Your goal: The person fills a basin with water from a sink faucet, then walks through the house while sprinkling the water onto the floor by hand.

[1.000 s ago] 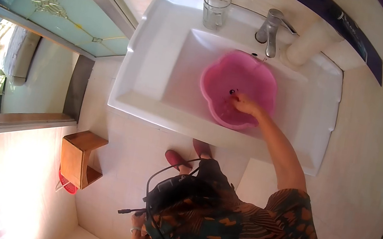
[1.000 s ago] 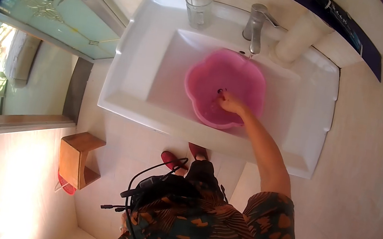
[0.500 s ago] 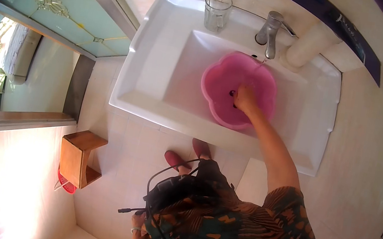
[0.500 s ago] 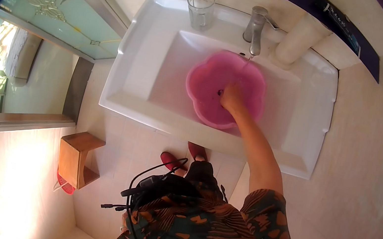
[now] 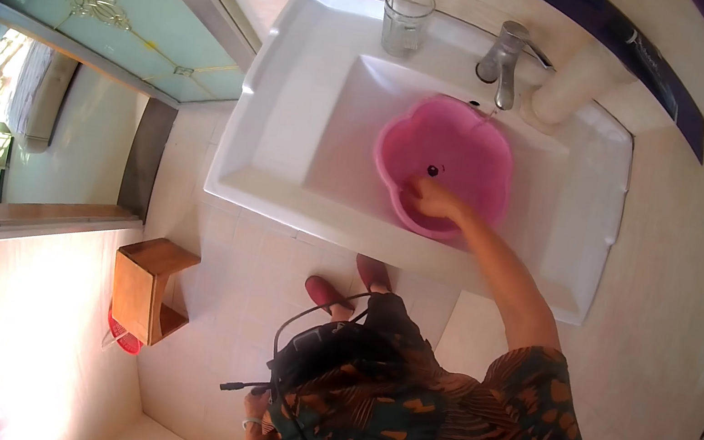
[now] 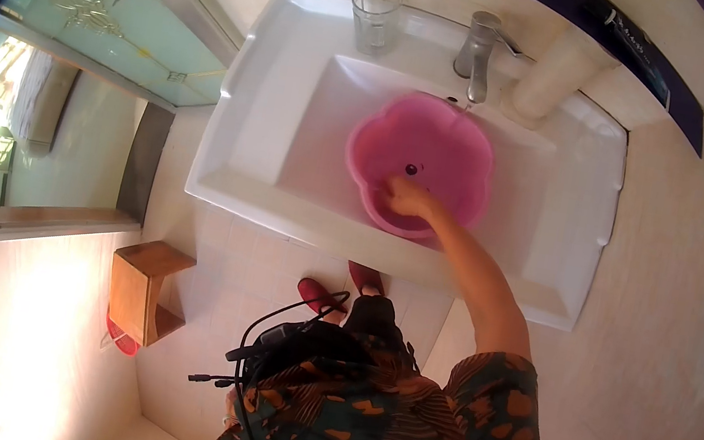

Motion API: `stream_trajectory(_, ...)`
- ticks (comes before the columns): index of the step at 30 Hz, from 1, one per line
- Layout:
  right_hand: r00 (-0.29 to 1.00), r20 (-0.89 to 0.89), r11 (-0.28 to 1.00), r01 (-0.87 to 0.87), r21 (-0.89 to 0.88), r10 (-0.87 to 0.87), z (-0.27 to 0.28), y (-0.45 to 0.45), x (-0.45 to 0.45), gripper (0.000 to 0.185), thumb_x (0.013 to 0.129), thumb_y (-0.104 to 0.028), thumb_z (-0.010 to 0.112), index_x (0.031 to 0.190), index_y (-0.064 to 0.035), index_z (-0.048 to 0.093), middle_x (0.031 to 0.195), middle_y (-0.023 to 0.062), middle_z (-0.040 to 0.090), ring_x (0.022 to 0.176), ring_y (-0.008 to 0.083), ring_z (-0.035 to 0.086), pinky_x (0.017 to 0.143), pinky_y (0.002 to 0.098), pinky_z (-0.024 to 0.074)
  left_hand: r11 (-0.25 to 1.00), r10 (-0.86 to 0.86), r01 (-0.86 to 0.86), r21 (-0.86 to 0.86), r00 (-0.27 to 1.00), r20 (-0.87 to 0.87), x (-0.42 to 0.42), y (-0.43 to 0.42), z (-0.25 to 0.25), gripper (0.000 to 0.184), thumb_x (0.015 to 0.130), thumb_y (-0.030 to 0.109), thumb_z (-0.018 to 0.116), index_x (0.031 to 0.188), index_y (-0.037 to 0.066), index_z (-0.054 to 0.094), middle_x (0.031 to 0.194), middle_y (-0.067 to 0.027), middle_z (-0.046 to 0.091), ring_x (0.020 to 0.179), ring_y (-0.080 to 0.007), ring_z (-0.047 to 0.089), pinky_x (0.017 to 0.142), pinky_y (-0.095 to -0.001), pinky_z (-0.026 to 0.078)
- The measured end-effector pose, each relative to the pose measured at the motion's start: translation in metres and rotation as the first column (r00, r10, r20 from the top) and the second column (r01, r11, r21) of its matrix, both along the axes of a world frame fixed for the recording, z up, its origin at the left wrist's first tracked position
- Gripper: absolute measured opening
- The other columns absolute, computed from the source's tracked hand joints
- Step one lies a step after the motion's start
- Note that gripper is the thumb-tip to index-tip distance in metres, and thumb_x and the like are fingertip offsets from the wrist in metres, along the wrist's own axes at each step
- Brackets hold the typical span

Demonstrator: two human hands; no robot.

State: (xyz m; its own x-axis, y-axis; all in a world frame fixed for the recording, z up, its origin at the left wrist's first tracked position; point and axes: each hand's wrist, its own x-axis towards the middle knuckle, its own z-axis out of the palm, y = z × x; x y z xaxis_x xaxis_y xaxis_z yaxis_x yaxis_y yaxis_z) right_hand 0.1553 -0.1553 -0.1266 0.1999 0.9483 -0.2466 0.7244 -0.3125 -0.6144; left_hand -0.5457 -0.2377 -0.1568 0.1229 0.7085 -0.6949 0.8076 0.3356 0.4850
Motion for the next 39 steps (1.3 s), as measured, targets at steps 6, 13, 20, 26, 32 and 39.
stream_trajectory(6,0.751,-0.143,0.751,0.657,0.065,-0.645,0.027,-0.002,0.028,0.027,0.079,-0.012,0.050,0.104,-0.0007,0.052,0.090,0.0211,0.059,0.080,0.0343,0.058,0.073,0.0403,0.0443,0.998,0.054,-0.054,0.018,0.999,0.004,0.001,-0.005,0.003,0.027,0.073,0.023,0.061,0.087,0.001,0.065,0.075,-0.0153,0.065,0.074,-0.0262,0.065,0.066,-0.0356,0.050)
stream_trajectory(13,0.946,-0.247,0.973,0.227,0.048,-0.209,0.026,-0.003,0.010,0.028,0.078,-0.007,0.049,0.105,-0.0001,0.053,0.091,0.0233,0.059,0.081,0.0357,0.057,0.072,0.0405,0.0447,0.998,-0.056,0.059,0.025,0.992,-0.112,0.026,0.007,0.029,0.025,0.072,0.019,0.063,0.085,-0.003,0.065,0.076,-0.0157,0.066,0.075,-0.0248,0.065,0.068,-0.0344,0.050)
stream_trajectory(20,0.940,0.328,0.968,0.013,0.250,-0.098,-0.017,-0.008,0.005,0.028,0.078,-0.008,0.050,0.105,0.0010,0.053,0.088,0.0214,0.060,0.081,0.0325,0.059,0.069,0.0375,0.0461,1.000,0.007,-0.008,-0.011,0.998,-0.063,0.023,0.010,0.019,0.025,0.072,0.019,0.064,0.086,-0.002,0.065,0.077,-0.0156,0.066,0.075,-0.0256,0.065,0.068,-0.0342,0.050)
stream_trajectory(26,0.782,-0.378,0.776,0.594,0.211,-0.496,0.020,-0.004,0.022,0.024,0.080,-0.011,0.050,0.100,0.0012,0.054,0.088,0.0212,0.059,0.080,0.0341,0.058,0.067,0.0380,0.0464,0.992,-0.111,0.117,0.042,0.986,-0.128,0.001,-0.001,-0.002,0.024,0.071,0.020,0.064,0.084,0.000,0.065,0.077,-0.0165,0.065,0.075,-0.0274,0.065,0.068,-0.0361,0.050)
stream_trajectory(32,0.992,0.118,0.979,0.009,0.204,-0.034,0.011,-0.005,-0.012,0.025,0.082,-0.012,0.049,0.103,-0.0005,0.054,0.094,0.0225,0.058,0.085,0.0342,0.057,0.074,0.0379,0.0449,0.999,0.019,-0.016,0.051,0.997,-0.069,-0.008,-0.004,-0.019,0.023,0.071,0.019,0.065,0.084,0.000,0.066,0.077,-0.0169,0.065,0.075,-0.0278,0.064,0.068,-0.0364,0.050)
stream_trajectory(39,0.809,-0.105,0.777,0.586,0.231,-0.579,0.002,-0.005,0.026,0.029,0.079,-0.011,0.054,0.106,-0.0017,0.053,0.097,0.0219,0.057,0.088,0.0349,0.056,0.075,0.0389,0.0439,0.978,-0.195,0.206,0.023,0.952,-0.234,0.040,0.010,0.038,0.023,0.071,0.019,0.063,0.084,0.000,0.065,0.076,-0.0164,0.065,0.074,-0.0281,0.065,0.066,-0.0354,0.050)
